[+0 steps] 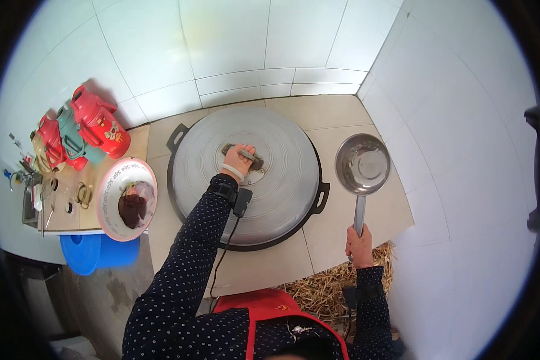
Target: The person washes a dark object in a pink basin under running water, then uses a ladle to scoop water from a large pot into the basin. They wipe the pot lid with a cloth, sweep the floor with a broom, and wipe a countertop. The person then washes the object again in the basin and pours the water into the sink.
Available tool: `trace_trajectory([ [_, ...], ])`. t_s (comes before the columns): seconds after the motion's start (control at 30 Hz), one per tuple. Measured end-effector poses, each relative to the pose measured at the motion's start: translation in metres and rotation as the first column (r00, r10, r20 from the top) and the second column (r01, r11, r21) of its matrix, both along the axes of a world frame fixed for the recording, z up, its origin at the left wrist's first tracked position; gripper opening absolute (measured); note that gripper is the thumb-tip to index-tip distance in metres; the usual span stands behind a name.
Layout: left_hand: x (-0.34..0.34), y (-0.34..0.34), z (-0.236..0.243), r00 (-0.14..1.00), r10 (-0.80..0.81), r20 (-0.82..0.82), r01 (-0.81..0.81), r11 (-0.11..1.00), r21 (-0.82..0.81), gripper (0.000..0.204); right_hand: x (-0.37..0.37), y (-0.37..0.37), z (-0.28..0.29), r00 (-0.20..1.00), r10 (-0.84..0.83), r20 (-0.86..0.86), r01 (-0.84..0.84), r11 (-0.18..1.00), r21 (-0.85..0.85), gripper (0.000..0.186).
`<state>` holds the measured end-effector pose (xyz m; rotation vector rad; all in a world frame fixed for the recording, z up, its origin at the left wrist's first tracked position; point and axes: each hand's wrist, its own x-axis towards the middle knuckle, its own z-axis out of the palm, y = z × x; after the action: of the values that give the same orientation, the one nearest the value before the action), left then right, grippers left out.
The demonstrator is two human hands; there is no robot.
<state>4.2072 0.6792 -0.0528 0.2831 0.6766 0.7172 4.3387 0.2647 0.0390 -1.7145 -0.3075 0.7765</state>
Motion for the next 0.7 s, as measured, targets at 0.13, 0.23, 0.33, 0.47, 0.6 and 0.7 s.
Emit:
trace_trajectory([
  [0.13, -0.002, -0.006, 0.007, 0.993, 0.009, -0.116, -0.007, 1.0, 0.018, 0.023, 0.028, 0.025, 0.002, 1.0, 0.027, 0.005, -0.028, 0.995, 0.091, 0.016],
  [0.23, -0.009, -0.024, 0.031, 0.987, 0.002, -0.16, 0.01, 0.997, 0.073, 0.019, 0.052, 0.048, 0.004, 0.999, 0.033, 0.026, -0.035, 0.997, 0.073, 0.017],
  [0.33, -0.027, -0.038, 0.073, 0.991, 0.053, -0.122, -0.027, 0.978, 0.207, 0.018, 0.079, 0.075, 0.003, 0.991, 0.077, 0.105, -0.085, 0.993, 0.078, 0.017],
  [0.47, -0.092, -0.041, 0.149, 0.998, 0.032, -0.045, -0.004, 0.852, 0.524, 0.022, 0.099, 0.124, -0.019, 0.988, 0.142, 0.063, -0.147, 0.987, 0.07, 0.018],
  [0.6, -0.195, -0.061, 0.217, 0.98, 0.195, -0.05, -0.123, 0.776, 0.619, 0.022, 0.08, 0.179, -0.07, 0.937, 0.349, -0.012, -0.349, 0.935, -0.064, 0.021],
  [0.7, -0.277, -0.09, 0.247, 0.902, 0.413, -0.122, -0.236, 0.712, 0.661, 0.024, 0.048, 0.216, -0.117, 0.855, 0.51, 0.096, -0.465, 0.835, -0.295, 0.027],
])
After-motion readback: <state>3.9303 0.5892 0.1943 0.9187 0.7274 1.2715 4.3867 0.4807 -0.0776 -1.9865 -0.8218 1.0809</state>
